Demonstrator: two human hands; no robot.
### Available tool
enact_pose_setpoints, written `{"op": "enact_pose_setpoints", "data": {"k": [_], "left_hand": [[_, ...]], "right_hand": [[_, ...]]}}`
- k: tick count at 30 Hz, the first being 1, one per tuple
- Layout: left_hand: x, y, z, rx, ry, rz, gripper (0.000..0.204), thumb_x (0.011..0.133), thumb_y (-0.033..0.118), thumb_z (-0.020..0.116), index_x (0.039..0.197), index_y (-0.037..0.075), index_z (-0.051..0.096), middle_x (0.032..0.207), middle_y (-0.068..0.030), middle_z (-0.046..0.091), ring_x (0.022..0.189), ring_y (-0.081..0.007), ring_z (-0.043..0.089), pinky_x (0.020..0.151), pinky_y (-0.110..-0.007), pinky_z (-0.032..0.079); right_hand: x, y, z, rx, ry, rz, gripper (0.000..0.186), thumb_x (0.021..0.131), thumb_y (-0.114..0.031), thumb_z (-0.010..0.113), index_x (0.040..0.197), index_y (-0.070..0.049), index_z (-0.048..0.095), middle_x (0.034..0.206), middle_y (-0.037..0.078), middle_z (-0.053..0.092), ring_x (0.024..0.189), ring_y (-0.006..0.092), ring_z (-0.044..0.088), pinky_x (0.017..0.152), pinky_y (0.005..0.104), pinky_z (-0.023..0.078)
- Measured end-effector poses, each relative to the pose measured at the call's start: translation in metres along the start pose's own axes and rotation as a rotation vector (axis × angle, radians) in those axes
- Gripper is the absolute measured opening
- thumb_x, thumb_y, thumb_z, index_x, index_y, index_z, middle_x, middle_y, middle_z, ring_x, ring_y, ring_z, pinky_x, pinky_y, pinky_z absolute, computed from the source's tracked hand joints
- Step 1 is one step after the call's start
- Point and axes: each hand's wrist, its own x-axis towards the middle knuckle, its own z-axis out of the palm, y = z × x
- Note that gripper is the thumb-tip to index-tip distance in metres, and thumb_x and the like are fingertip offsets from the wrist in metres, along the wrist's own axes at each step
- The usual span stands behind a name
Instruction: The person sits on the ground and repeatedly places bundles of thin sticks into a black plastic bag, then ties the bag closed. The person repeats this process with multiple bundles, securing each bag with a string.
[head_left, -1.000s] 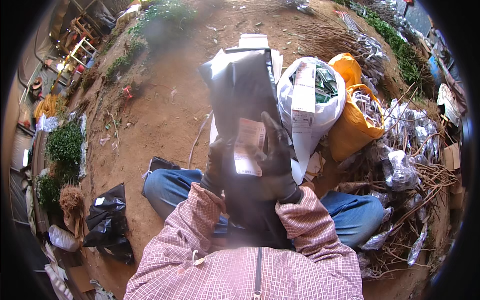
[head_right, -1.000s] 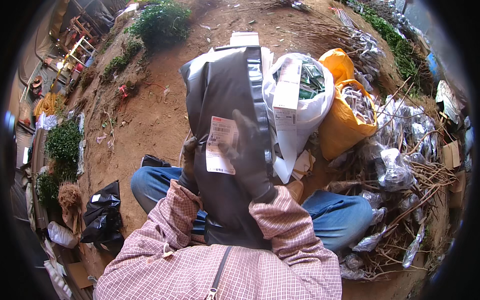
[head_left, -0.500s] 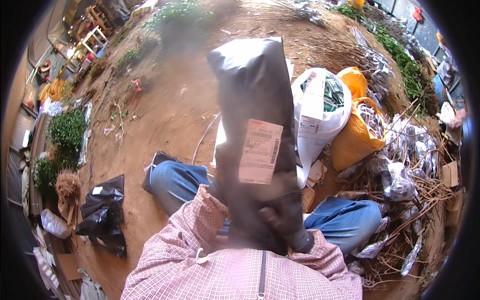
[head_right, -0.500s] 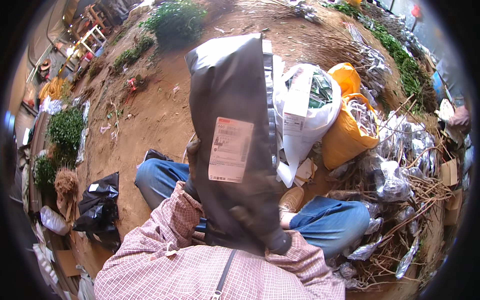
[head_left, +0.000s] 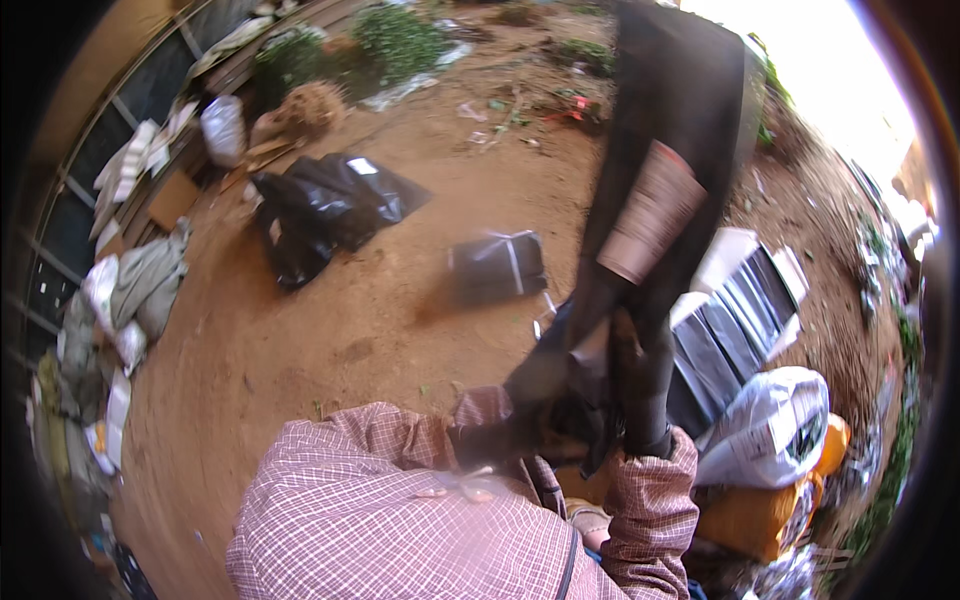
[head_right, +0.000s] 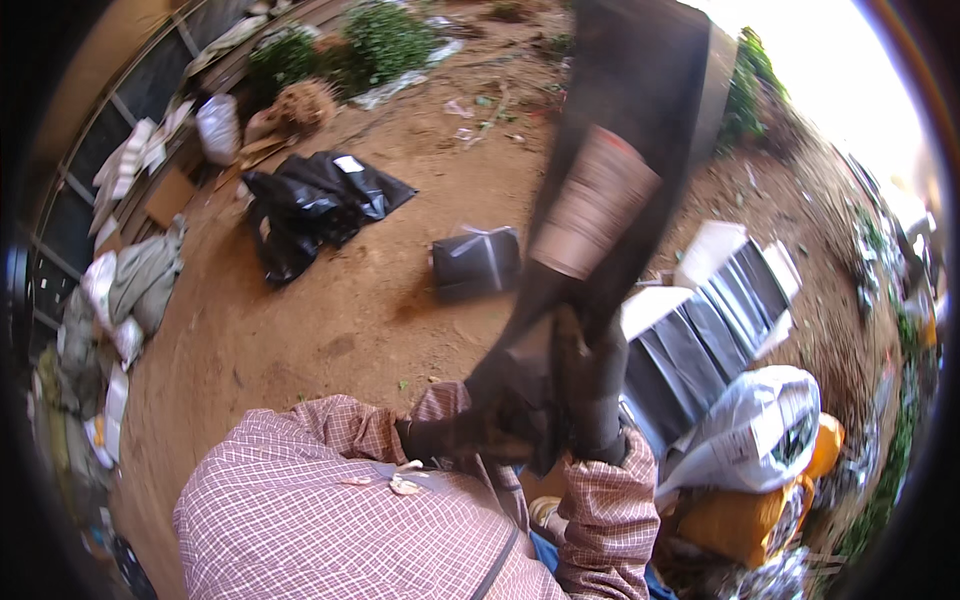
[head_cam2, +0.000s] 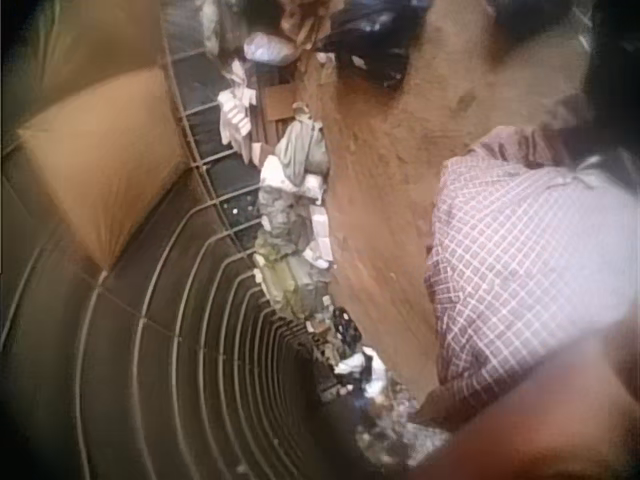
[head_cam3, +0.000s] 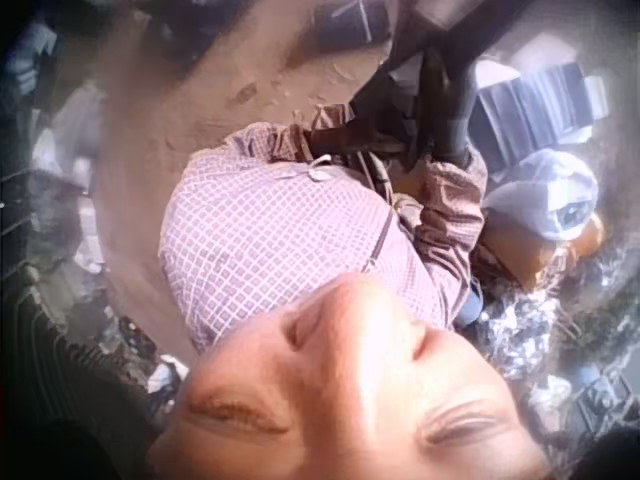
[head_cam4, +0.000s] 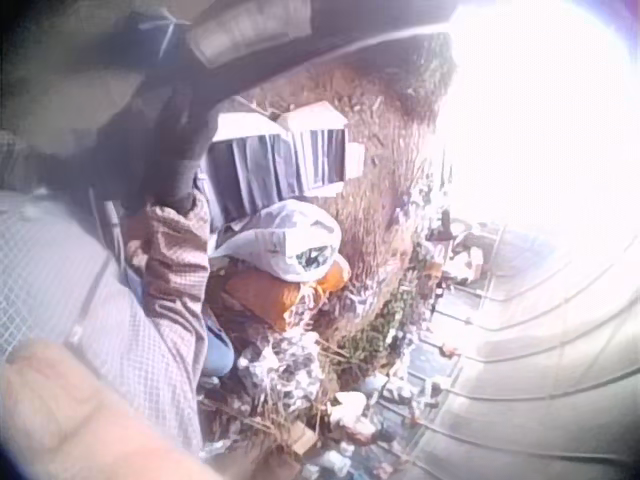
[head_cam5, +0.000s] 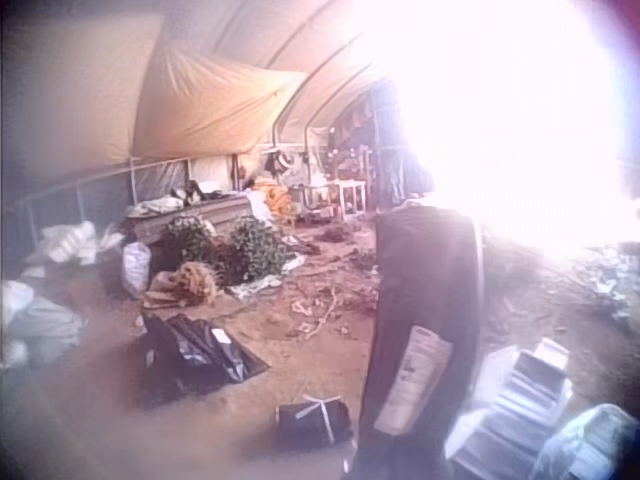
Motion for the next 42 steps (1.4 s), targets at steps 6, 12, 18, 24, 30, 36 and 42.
{"op": "enact_pose_setpoints", "data": {"k": [6, 12, 18, 24, 30, 36, 42], "left_hand": [[0.019, 0.101, -0.224, -0.346, 0.765, 0.41, 0.055, 0.08, 0.025, 0.081, 0.124, 0.0, 0.058, 0.104, -0.0141, 0.069, 0.085, -0.0266, 0.067, 0.069, -0.033, 0.054], [-0.105, 0.198, -0.425, -0.208, 1.63, 0.756, 0.039, 0.084, 0.015, 0.072, 0.118, 0.0, 0.061, 0.105, -0.0147, 0.068, 0.09, -0.0274, 0.066, 0.077, -0.034, 0.054], [-0.016, 0.152, -0.397, 0.335, 1.827, 0.463, 0.026, 0.088, 0.004, 0.064, 0.113, 0.0, 0.064, 0.106, -0.0154, 0.067, 0.095, -0.0282, 0.065, 0.084, -0.035, 0.053], [0.257, 0.103, -0.125, 1.52, -0.049, 1.091, 0.017, 0.093, 0.009, 0.063, 0.109, 0.004, 0.067, 0.107, -0.0135, 0.071, 0.097, -0.0286, 0.068, 0.091, -0.038, 0.053], [0.313, -0.119, 0.043, 1.993, -0.986, 0.493, 0.029, 0.082, 0.032, 0.07, 0.103, 0.013, 0.065, 0.106, -0.017, 0.064, 0.098, -0.0364, 0.066, 0.077, -0.048, 0.055], [0.324, -0.21, 0.019, 1.996, -0.853, 0.32, 0.029, 0.088, 0.032, 0.064, 0.11, 0.013, 0.062, 0.107, -0.0175, 0.063, 0.097, -0.0375, 0.067, 0.074, -0.052, 0.057], [0.315, -0.182, 0.051, 2.05, -0.86, 0.098, 0.035, 0.087, 0.026, 0.065, 0.12, 0.014, 0.058, 0.115, -0.0148, 0.06, 0.105, -0.0366, 0.064, 0.081, -0.052, 0.056]], "right_hand": [[0.02, -0.031, 0.008, -0.244, -0.314, -0.358, 0.056, 0.085, -0.017, 0.074, 0.138, -0.007, 0.058, 0.138, 0.021, 0.057, 0.125, 0.0392, 0.056, 0.104, 0.0429, 0.047], [-0.025, -0.012, -0.102, -0.474, -0.321, -0.157, 0.039, 0.088, -0.005, 0.065, 0.126, 0.0, 0.064, 0.126, 0.02, 0.063, 0.12, 0.0364, 0.059, 0.103, 0.041, 0.046], [-0.1, 0.034, -0.239, -0.586, -0.194, 0.314, 0.025, 0.097, -0.01, 0.058, 0.117, 0.002, 0.068, 0.112, 0.017, 0.07, 0.105, 0.0318, 0.066, 0.094, 0.0373, 0.05], [-0.166, 0.058, -0.344, -0.7, 0.107, 0.336, 0.024, 0.097, -0.015, 0.064, 0.116, -0.002, 0.069, 0.104, 0.017, 0.073, 0.095, 0.0281, 0.071, 0.084, 0.0354, 0.054], [-0.24, 0.104, -0.448, -0.737, 0.584, 0.518, 0.029, 0.099, -0.025, 0.063, 0.119, -0.005, 0.07, 0.108, 0.009, 0.075, 0.098, 0.0176, 0.07, 0.09, 0.0308, 0.052], [-0.29, 0.148, -0.532, -0.909, 0.616, 0.905, 0.033, 0.091, -0.031, 0.069, 0.12, -0.016, 0.07, 0.117, 0.01, 0.073, 0.103, 0.0283, 0.07, 0.091, 0.037, 0.053], [-0.266, 0.237, -0.581, -1.32, 0.699, 0.758, 0.036, 0.085, -0.026, 0.071, 0.12, -0.021, 0.069, 0.114, 0.015, 0.07, 0.105, 0.0349, 0.067, 0.089, 0.0452, 0.053]]}}
